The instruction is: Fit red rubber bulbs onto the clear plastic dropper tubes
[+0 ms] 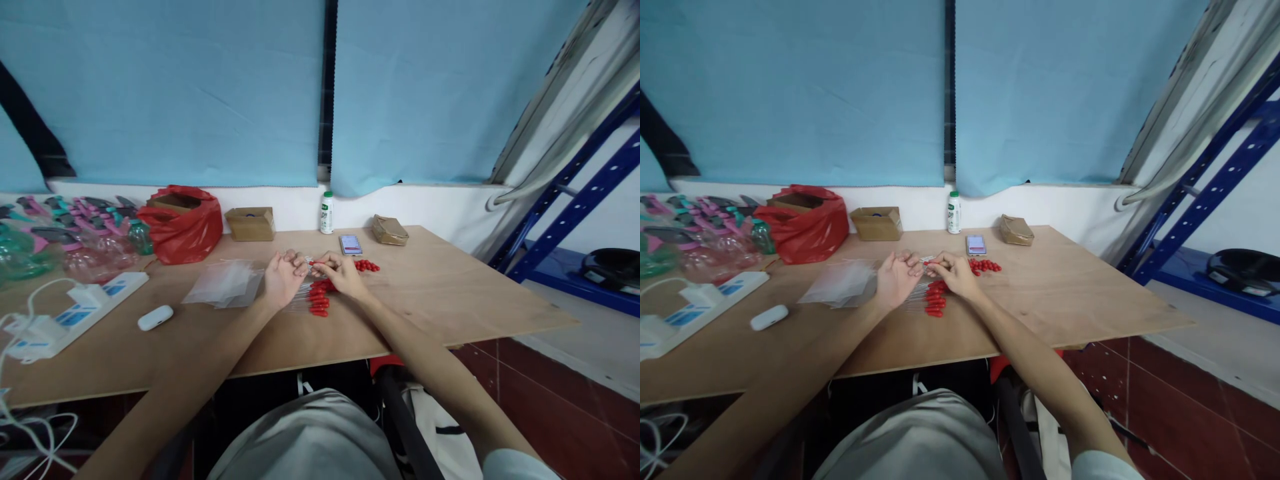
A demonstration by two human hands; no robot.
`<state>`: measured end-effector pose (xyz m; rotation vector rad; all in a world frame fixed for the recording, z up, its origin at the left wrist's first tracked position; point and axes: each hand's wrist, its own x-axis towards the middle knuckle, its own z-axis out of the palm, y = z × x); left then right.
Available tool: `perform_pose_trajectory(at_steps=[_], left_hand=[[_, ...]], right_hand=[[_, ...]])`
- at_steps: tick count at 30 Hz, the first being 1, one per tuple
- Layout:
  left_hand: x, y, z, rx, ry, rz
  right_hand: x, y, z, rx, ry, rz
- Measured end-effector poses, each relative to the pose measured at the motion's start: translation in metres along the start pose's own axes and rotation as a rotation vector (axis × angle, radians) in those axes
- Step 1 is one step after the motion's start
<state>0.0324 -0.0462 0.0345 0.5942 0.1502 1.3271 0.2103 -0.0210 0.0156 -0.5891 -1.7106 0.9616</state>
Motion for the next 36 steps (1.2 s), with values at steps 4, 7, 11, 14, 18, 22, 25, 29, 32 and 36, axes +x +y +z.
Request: perform_pose_trajectory(at_steps=[4, 7, 11, 14, 18, 22, 25, 29, 32, 36], left_hand=[[0.0, -0.001, 0.001, -0.008, 0.02, 0.014], [0.0, -0.001, 0.0, -0.006, 0.008, 0.007], [0.0, -0.001, -0.002, -0.006, -0.033, -0.001], [0.0, -0.002, -0.003, -0.004, -0.029, -0.004], [0.0, 0.0, 0.0, 0.008, -0.001, -0.005], [0.0, 0.004, 0.002, 0.038, -0.03, -0.002], [0.001, 0.007, 0.001, 0.041, -0.043, 0.025], [0.003, 0.009, -0.004, 0.067, -0.071, 0.047], [0.004, 0.009, -0.005, 0.107, -0.074, 0.058], [0.004, 0.009, -0.004, 0.094, -0.011, 0.069]], right_hand=[[0.0, 0.002, 0.001, 0.023, 0.013, 0.002], [0.0, 0.003, 0.002, 0.019, 0.013, -0.012], [-0.001, 0.003, 0.001, -0.002, 0.002, -0.012], [-0.001, 0.003, 0.001, -0.033, -0.003, -0.013], [-0.001, 0.003, 0.0, -0.118, 0.0, -0.038], [0.0, 0.0, -0.002, -0.199, 0.028, -0.077], [0.001, -0.004, -0.001, -0.214, 0.048, -0.078], [0.001, -0.006, -0.001, -0.169, 0.029, -0.047], [0.002, -0.005, 0.0, -0.099, 0.029, -0.032], [0.003, -0.003, -0.001, -0.08, 0.048, -0.031]])
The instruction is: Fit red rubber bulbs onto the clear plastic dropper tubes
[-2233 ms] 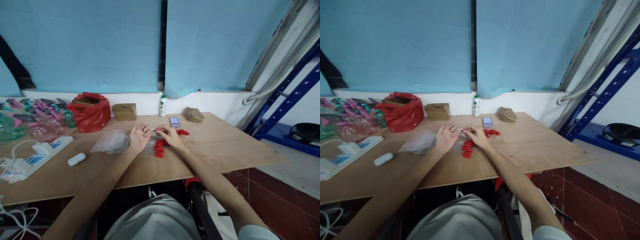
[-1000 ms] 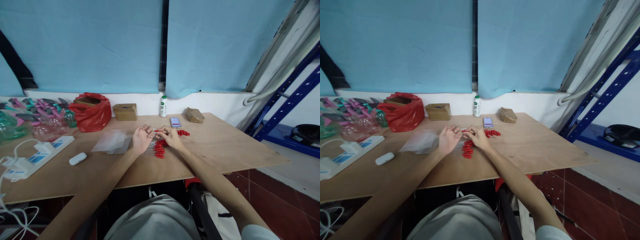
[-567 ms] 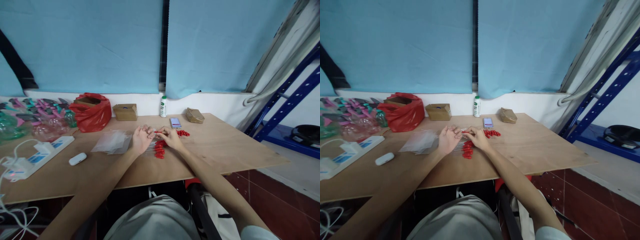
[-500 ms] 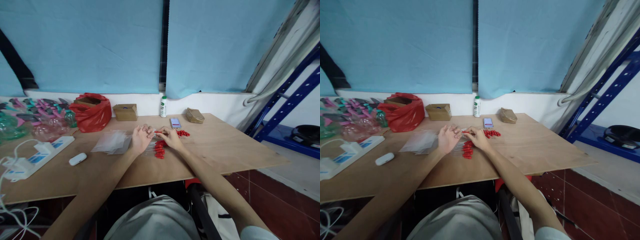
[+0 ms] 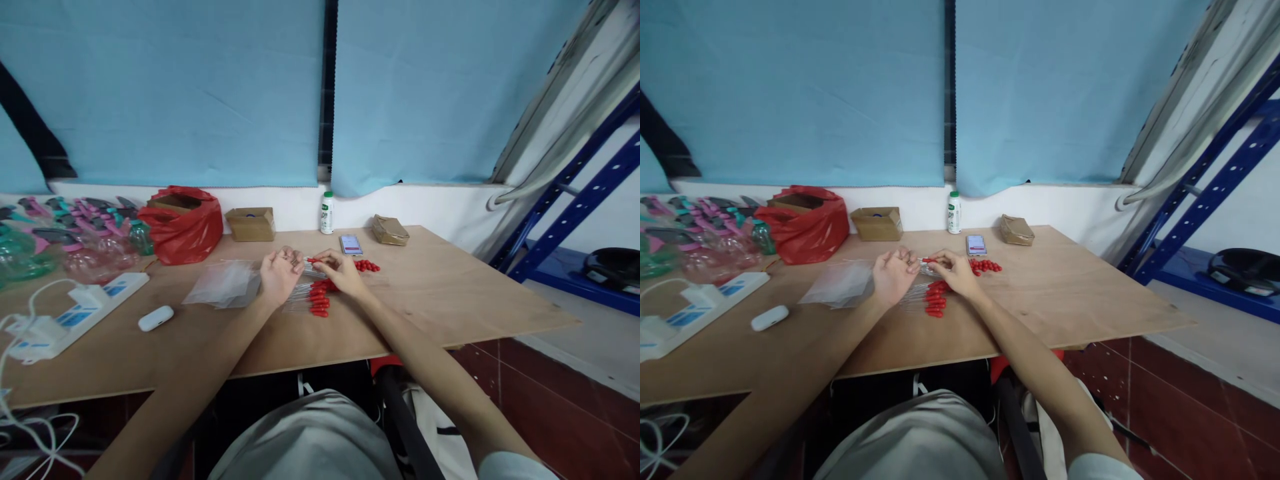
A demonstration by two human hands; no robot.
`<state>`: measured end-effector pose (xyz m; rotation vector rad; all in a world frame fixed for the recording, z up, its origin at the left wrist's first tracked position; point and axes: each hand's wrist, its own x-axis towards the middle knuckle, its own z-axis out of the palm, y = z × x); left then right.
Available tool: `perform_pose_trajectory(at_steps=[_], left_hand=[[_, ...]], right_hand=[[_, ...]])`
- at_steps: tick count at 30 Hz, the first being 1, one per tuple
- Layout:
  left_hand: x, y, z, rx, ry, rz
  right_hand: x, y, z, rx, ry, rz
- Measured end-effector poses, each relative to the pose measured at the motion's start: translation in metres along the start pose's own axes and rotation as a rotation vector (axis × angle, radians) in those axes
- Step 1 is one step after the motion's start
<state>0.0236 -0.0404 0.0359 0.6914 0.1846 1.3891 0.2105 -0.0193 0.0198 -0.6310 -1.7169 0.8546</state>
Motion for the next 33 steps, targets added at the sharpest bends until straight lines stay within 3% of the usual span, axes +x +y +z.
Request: perform_pose_trajectory(at_steps=[12, 20, 28, 33], left_hand=[[0.002, -0.008, -0.005, 0.028, 0.038, 0.007], [0.002, -0.01, -0.008, 0.061, -0.016, -0.029], [0.001, -0.011, -0.003, 0.066, 0.009, -0.02], [0.006, -0.008, -0.006, 0.194, -0.015, 0.021]], right_hand=[[-0.002, -0.001, -0.004, -0.181, 0.007, -0.075], [-0.005, -0.013, -0.008, -0.308, -0.047, -0.118], [-0.005, -0.015, -0.005, -0.262, -0.031, -0.098], [-0.002, -0.014, -0.007, -0.275, -0.008, -0.108]])
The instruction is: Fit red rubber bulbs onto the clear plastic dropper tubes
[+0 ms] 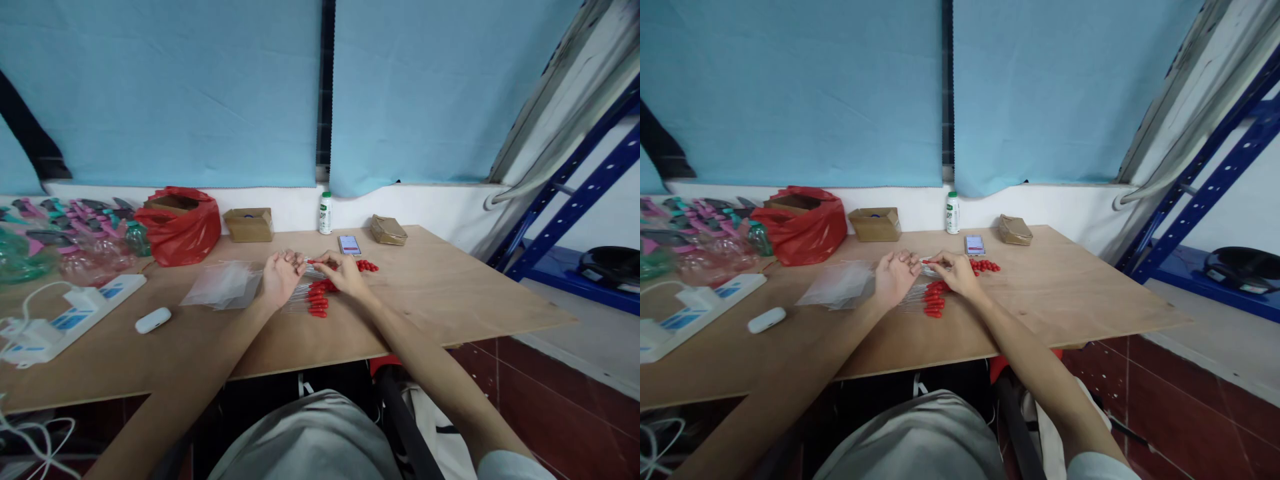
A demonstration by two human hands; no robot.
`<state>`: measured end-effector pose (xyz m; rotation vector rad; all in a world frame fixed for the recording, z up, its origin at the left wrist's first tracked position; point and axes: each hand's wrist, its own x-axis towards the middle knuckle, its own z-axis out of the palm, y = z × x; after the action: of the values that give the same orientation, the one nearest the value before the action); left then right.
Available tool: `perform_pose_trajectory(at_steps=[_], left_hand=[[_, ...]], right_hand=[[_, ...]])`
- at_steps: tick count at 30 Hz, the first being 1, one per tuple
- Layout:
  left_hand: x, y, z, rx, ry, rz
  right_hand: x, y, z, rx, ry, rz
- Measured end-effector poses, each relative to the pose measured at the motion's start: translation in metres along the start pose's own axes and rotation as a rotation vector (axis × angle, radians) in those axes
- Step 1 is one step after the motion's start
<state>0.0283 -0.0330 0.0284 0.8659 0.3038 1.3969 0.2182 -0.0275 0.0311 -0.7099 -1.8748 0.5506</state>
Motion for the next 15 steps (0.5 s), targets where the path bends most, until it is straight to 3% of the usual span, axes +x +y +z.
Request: perform_pose_trajectory(at_steps=[3, 8, 9, 12, 15], left_hand=[[0.007, 0.002, -0.011, 0.197, 0.062, 0.014], [0.024, 0.004, -0.044, 0.698, 0.503, 0.158], [0.026, 0.004, -0.05, 0.783, 0.545, 0.193], [0.033, 0.002, -0.067, 0.981, 0.584, 0.225], [0.035, -0.003, -0.076, 1.151, 0.507, 0.243]], right_hand=[[0.002, 0.001, -0.004, -0.03, -0.009, 0.025], [0.002, 0.003, -0.01, -0.081, -0.133, 0.045], [0.002, 0.004, -0.011, -0.087, -0.179, 0.034], [0.003, 0.01, -0.01, -0.102, -0.301, -0.042], [0.002, 0.017, -0.008, -0.148, -0.336, -0.094]])
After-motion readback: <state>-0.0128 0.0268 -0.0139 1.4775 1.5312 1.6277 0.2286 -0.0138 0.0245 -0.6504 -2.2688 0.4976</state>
